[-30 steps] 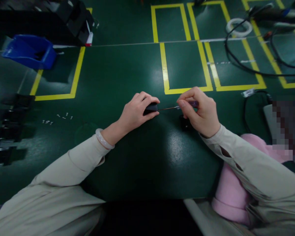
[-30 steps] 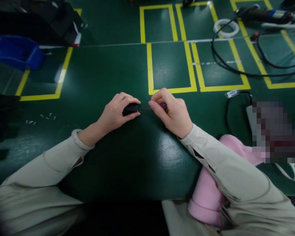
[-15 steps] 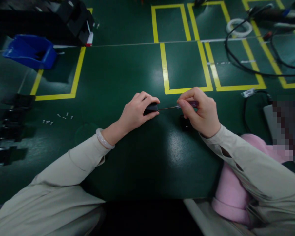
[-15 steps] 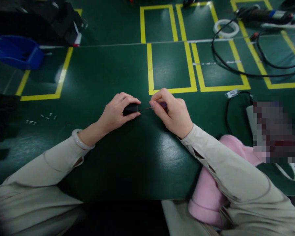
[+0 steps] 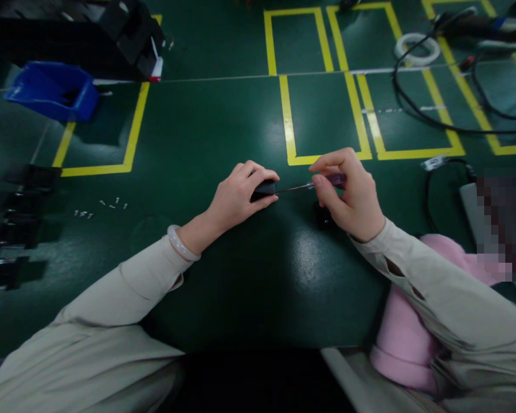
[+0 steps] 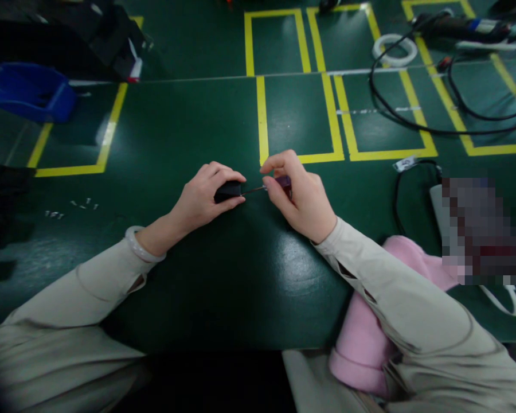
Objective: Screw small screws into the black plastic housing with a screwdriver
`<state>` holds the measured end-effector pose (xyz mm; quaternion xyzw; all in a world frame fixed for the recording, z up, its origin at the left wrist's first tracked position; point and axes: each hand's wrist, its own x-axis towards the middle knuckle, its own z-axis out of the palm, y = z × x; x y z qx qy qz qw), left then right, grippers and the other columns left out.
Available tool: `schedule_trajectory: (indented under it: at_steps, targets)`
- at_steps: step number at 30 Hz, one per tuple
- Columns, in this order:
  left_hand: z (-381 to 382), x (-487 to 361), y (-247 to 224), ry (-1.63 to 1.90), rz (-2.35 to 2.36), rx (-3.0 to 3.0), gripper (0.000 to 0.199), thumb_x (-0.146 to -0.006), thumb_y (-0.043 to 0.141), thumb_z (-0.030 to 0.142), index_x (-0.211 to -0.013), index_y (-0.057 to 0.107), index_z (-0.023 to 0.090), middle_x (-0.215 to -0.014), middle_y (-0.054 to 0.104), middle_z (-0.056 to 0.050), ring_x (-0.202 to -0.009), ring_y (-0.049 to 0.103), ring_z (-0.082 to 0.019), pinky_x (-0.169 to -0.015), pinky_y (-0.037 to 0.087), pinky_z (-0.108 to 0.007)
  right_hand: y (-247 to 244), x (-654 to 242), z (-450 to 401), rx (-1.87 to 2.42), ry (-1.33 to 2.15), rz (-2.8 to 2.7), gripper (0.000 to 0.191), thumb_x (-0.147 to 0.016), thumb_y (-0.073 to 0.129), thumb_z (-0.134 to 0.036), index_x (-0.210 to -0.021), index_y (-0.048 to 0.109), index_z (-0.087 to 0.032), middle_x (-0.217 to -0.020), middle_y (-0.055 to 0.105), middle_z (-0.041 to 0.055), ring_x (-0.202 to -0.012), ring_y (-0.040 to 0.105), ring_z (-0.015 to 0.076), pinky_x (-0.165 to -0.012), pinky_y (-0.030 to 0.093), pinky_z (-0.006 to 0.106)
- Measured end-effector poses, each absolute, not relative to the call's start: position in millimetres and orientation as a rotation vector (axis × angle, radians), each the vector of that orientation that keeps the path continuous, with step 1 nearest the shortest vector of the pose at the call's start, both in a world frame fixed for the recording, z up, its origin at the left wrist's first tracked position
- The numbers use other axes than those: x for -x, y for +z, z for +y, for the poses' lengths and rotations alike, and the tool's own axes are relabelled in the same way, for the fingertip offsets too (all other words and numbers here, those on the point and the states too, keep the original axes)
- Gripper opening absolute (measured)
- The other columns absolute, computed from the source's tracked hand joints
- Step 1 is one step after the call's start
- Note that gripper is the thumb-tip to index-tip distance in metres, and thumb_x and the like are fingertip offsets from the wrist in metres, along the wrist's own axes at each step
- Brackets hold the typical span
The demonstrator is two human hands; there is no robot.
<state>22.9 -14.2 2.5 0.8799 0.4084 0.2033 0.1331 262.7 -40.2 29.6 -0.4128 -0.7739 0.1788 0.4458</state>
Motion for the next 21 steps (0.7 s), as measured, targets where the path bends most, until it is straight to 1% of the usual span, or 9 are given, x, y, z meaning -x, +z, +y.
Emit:
schedule_trajectory:
  at_steps: [3, 5, 9, 12, 14, 16, 19, 21]
  targets:
    - [-13.9, -22.9, 2.3, 0.6, 1.178, -2.556, 0.032, -0.093, 0.065, 0.034, -0.122, 0.059, 0.021, -0.117, 0.061, -0.008, -0.108, 0.056, -0.025, -0.093, 0.049, -0.041, 29.6, -263.3, -40.4, 1.008, 0.446, -1.925, 0.01, -0.096, 0.053, -0.027, -0.104, 0.056, -0.022, -0.079, 0.058, -0.0027, -0.056, 0.056, 0.0076, -0.055, 0.047, 0.025]
    - [-13.9, -23.0, 2.3, 0.601, 1.177, -2.552, 0.032, -0.093, 0.064, 0.034, -0.122, 0.058, 0.021, -0.117, 0.061, -0.008, -0.108, 0.056, -0.025, -0.093, 0.049, -0.041, 30.2, -263.3, -40.2, 1.002, 0.458, -1.924, 0.008, -0.096, 0.054, -0.029, -0.1, 0.056, -0.022, -0.075, 0.058, -0.0038, -0.056, 0.057, 0.0075, -0.054, 0.046, 0.024]
    - [-14.3, -23.0, 3.0, 0.592, 1.182, -2.545, 0.031, -0.093, 0.064, 0.033, -0.122, 0.058, 0.022, -0.117, 0.061, -0.008, -0.108, 0.056, -0.025, -0.093, 0.049, -0.041, 30.4, -262.7, -39.9, 0.985, 0.448, -1.926, 0.012, -0.097, 0.056, -0.031, -0.089, 0.056, -0.021, -0.068, 0.057, -0.0059, -0.051, 0.054, 0.005, -0.051, 0.043, 0.022]
    - [-14.3, -23.0, 3.0, 0.596, 1.181, -2.549, 0.032, -0.093, 0.064, 0.033, -0.122, 0.058, 0.022, -0.117, 0.061, -0.008, -0.108, 0.056, -0.025, -0.093, 0.049, -0.041, 29.3, -262.8, -39.8, 1.012, 0.447, -1.922, 0.007, -0.097, 0.053, -0.028, -0.097, 0.056, -0.021, -0.071, 0.056, -0.0051, -0.051, 0.052, 0.0056, -0.052, 0.044, 0.023]
    - [-14.1, -22.9, 2.5, 0.6, 1.178, -2.557, 0.032, -0.093, 0.064, 0.034, -0.122, 0.058, 0.021, -0.117, 0.061, -0.008, -0.108, 0.056, -0.025, -0.093, 0.049, -0.041, 28.9, -263.2, -39.7, 1.021, 0.449, -1.918, 0.011, -0.096, 0.052, -0.026, -0.105, 0.055, -0.021, -0.075, 0.056, -0.0037, -0.054, 0.053, 0.0072, -0.055, 0.046, 0.025]
    - [-13.9, -22.9, 1.7, 0.604, 1.175, -2.565, 0.032, -0.093, 0.064, 0.034, -0.122, 0.059, 0.021, -0.117, 0.061, -0.008, -0.108, 0.056, -0.025, -0.093, 0.049, -0.041, 29.3, -263.5, -39.6, 1.021, 0.447, -1.92, 0.012, -0.095, 0.052, -0.026, -0.106, 0.055, -0.021, -0.076, 0.056, -0.0033, -0.057, 0.055, 0.0079, -0.056, 0.047, 0.025]
    - [-13.8, -23.0, 1.1, 0.607, 1.18, -2.567, 0.033, -0.094, 0.064, 0.036, -0.122, 0.059, 0.021, -0.117, 0.061, -0.008, -0.108, 0.056, -0.025, -0.094, 0.049, -0.04, 30.6, -263.3, -39.6, 1.025, 0.452, -1.93, 0.009, -0.096, 0.055, -0.03, -0.097, 0.055, -0.021, -0.07, 0.057, -0.0053, -0.052, 0.053, 0.0063, -0.053, 0.044, 0.023]
    - [-13.8, -23.0, 1.4, 0.604, 1.184, -2.563, 0.033, -0.093, 0.064, 0.036, -0.122, 0.059, 0.021, -0.117, 0.061, -0.007, -0.108, 0.056, -0.025, -0.094, 0.049, -0.04, 30.9, -263.0, -39.7, 1.028, 0.455, -1.927, 0.011, -0.096, 0.056, -0.031, -0.092, 0.055, -0.021, -0.066, 0.056, -0.0066, -0.048, 0.051, 0.0052, -0.05, 0.042, 0.022]
